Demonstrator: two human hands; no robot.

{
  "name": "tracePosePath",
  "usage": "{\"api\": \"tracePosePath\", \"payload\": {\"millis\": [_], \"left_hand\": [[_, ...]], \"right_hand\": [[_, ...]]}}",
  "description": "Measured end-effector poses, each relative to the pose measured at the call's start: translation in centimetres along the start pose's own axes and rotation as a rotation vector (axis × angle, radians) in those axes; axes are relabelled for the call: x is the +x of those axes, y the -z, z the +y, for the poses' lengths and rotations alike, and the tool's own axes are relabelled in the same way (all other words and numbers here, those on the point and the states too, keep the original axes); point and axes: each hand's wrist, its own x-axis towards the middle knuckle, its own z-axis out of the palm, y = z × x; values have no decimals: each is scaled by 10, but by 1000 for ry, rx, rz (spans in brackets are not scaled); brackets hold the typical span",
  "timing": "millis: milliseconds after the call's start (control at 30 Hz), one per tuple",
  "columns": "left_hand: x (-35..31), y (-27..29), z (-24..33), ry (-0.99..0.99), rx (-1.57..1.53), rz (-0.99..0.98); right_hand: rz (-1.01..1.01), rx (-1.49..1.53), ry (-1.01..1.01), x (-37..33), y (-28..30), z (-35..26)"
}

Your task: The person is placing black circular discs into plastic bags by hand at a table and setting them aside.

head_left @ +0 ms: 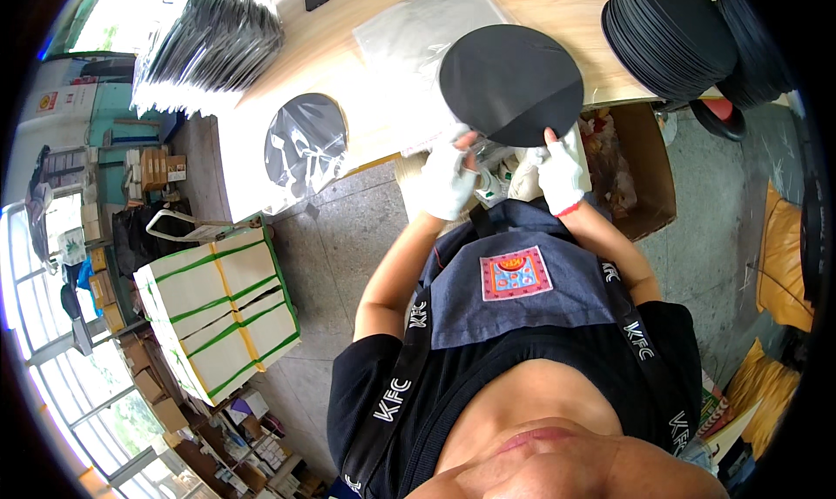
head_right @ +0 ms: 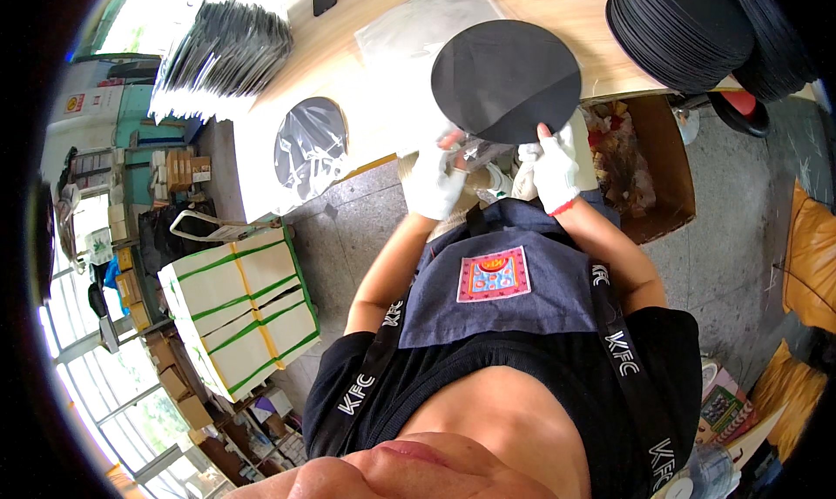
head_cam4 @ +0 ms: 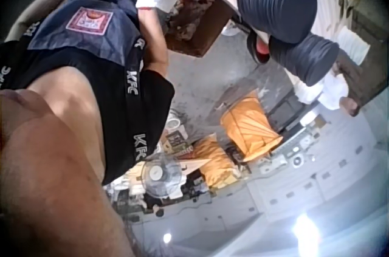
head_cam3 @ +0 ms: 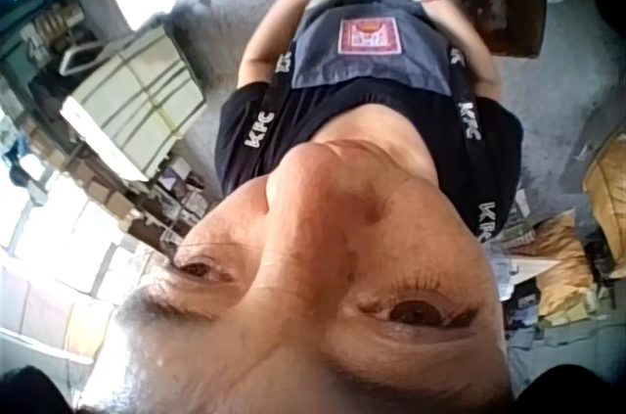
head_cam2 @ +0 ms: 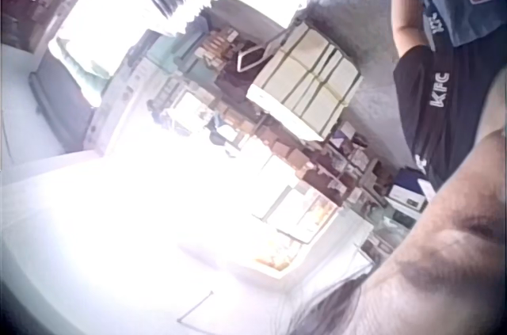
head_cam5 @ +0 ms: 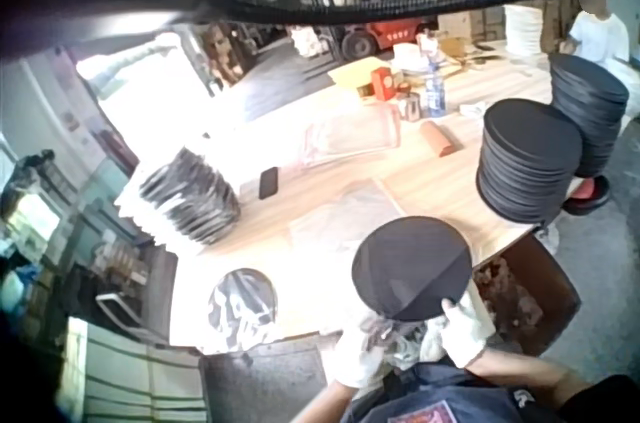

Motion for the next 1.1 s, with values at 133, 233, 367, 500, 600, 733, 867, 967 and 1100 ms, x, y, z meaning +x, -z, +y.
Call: {"api": "tracePosePath", "payload": {"millis": [133, 233, 367, 500, 600, 733, 867, 967, 1100], "left_hand": [[-25, -52, 11, 763, -731, 245], [-30, -54, 7, 1037, -932, -168], [-62, -74, -17, 914, -790, -234], [-56, -52, -8, 1083, -851, -315], [-71, -53, -26, 992, -838, -315], [-50, -10, -6, 1207, -947, -148], [-70, -4, -35, 1206, -895, -78], [-77, 0, -44, 1181, -925, -92], [-82, 10, -42, 1141, -928, -34]], "right_hand": [[41, 39, 47, -10, 11, 4], [25, -124, -7, -13, 25, 7], [-461, -965, 186, 6, 69, 15], [-788, -1914, 1026, 15, 23, -6], [-858, -1910, 1274, 35, -6, 3], [-875, -1144, 283, 24, -15, -3], [-725, -743, -367, 5, -21, 1], [-886, -1365, 253, 3, -50, 2], [-1016, -1684, 565, 0, -63, 29]]}}
